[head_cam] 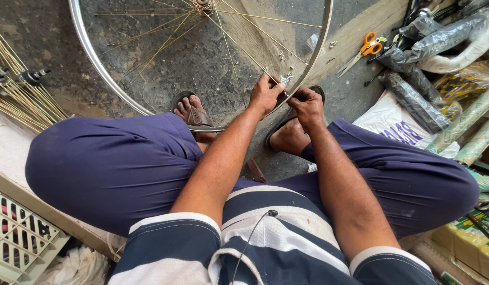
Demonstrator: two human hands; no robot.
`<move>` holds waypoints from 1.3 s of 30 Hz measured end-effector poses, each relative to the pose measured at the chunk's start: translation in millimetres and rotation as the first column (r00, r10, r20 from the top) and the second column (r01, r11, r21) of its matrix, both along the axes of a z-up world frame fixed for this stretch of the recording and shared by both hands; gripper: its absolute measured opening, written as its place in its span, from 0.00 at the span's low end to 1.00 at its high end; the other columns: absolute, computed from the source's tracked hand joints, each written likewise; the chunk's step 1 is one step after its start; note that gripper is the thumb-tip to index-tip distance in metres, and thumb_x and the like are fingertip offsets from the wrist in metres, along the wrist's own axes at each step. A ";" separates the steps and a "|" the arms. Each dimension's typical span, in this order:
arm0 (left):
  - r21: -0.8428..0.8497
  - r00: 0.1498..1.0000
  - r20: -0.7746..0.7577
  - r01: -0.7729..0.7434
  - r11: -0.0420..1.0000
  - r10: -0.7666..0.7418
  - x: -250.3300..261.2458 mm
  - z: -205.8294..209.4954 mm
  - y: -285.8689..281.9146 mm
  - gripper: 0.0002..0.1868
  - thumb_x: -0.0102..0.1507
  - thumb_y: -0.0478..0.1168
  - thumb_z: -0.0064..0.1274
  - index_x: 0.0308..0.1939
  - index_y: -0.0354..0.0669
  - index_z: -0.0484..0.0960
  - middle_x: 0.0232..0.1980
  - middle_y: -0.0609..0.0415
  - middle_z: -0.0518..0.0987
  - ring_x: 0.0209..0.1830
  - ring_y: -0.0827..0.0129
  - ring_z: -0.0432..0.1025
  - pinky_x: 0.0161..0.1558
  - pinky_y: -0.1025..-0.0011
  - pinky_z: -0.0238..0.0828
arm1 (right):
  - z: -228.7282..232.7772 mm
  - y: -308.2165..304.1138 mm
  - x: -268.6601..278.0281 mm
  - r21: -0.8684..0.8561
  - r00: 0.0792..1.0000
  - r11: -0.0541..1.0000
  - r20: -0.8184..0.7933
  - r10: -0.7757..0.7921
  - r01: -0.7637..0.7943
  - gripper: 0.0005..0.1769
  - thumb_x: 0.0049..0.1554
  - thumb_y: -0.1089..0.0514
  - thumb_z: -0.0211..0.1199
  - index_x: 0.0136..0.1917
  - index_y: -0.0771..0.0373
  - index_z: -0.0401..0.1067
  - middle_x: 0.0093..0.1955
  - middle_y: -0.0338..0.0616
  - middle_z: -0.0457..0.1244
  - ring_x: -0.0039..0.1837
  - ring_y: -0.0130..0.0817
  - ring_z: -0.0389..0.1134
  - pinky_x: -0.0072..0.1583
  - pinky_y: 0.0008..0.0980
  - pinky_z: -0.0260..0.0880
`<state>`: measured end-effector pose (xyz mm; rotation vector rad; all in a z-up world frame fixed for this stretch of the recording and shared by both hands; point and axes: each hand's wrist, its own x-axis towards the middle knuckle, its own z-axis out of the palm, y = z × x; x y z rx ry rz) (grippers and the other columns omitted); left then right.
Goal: The person sits on the floor and works on a bicycle wheel, using a small tool to tighten the spokes. They rotate the wheel to access different sections and continue the tightening process.
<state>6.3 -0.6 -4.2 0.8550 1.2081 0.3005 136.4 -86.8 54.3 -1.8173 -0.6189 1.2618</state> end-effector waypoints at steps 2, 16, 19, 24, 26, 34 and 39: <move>0.028 1.000 0.018 -0.006 1.000 0.005 -0.6 -3.2 -0.5 0.13 0.64 0.38 0.59 0.48 0.42 0.74 0.42 0.53 0.85 0.39 0.72 0.80 0.39 0.73 0.79 | 1.1 0.5 -0.8 0.007 1.000 1.000 -0.007 0.003 -0.003 0.09 0.56 0.70 0.67 0.51 0.67 0.79 0.47 0.39 0.72 0.50 0.26 0.71 0.54 0.27 0.73; 0.098 0.850 -0.350 0.451 0.887 -0.394 -15.4 33.0 29.6 0.21 0.62 0.57 0.64 0.44 0.45 0.80 0.43 0.51 0.82 0.38 0.69 0.76 0.35 0.71 0.72 | -9.0 -1.8 -0.4 0.037 1.000 0.999 0.010 -0.028 0.028 0.08 0.58 0.69 0.67 0.52 0.67 0.78 0.47 0.39 0.70 0.49 0.26 0.70 0.53 0.27 0.73; 0.188 0.724 -0.553 0.590 0.785 -0.412 -21.5 48.0 48.6 0.24 0.68 0.63 0.53 0.47 0.46 0.79 0.41 0.51 0.82 0.39 0.63 0.75 0.38 0.67 0.68 | -8.3 -0.9 0.1 0.028 1.000 0.999 -0.008 -0.030 0.030 0.08 0.58 0.69 0.66 0.52 0.66 0.78 0.47 0.39 0.70 0.49 0.25 0.70 0.53 0.27 0.74; 0.660 0.716 -0.679 0.692 0.293 -0.162 -23.0 38.6 83.3 0.26 0.63 0.66 0.50 0.45 0.49 0.82 0.48 0.50 0.79 0.52 0.58 0.71 0.54 0.57 0.66 | -8.5 -1.0 -1.1 0.030 1.000 0.999 0.002 -0.022 0.022 0.08 0.58 0.72 0.64 0.51 0.67 0.79 0.46 0.39 0.71 0.48 0.25 0.71 0.53 0.26 0.74; 0.649 0.647 -0.730 0.757 0.072 -0.220 -26.4 46.1 100.4 0.29 0.58 0.71 0.50 0.42 0.53 0.85 0.47 0.45 0.80 0.55 0.51 0.71 0.62 0.46 0.57 | -8.9 1.4 -2.4 0.043 0.998 0.998 -0.039 -0.051 0.053 0.08 0.57 0.72 0.64 0.51 0.67 0.78 0.46 0.38 0.71 0.48 0.25 0.70 0.52 0.25 0.73; 0.141 0.139 -0.748 0.989 0.049 -0.649 -49.6 78.6 120.5 0.32 0.61 0.75 0.47 0.45 0.56 0.87 0.44 0.50 0.84 0.56 0.57 0.75 0.77 0.45 0.33 | -8.9 3.2 -1.2 0.020 0.999 0.999 0.036 -0.041 0.041 0.08 0.56 0.71 0.65 0.49 0.67 0.79 0.44 0.37 0.71 0.47 0.24 0.70 0.51 0.25 0.72; 0.478 0.568 -0.715 0.822 0.309 -0.407 -61.5 55.5 124.8 0.22 0.62 0.62 0.52 0.41 0.51 0.87 0.44 0.49 0.83 0.55 0.55 0.73 0.68 0.48 0.50 | -26.6 -0.6 5.0 0.046 0.998 0.999 0.057 -0.028 0.026 0.07 0.56 0.69 0.67 0.49 0.68 0.79 0.43 0.39 0.70 0.45 0.26 0.69 0.49 0.25 0.71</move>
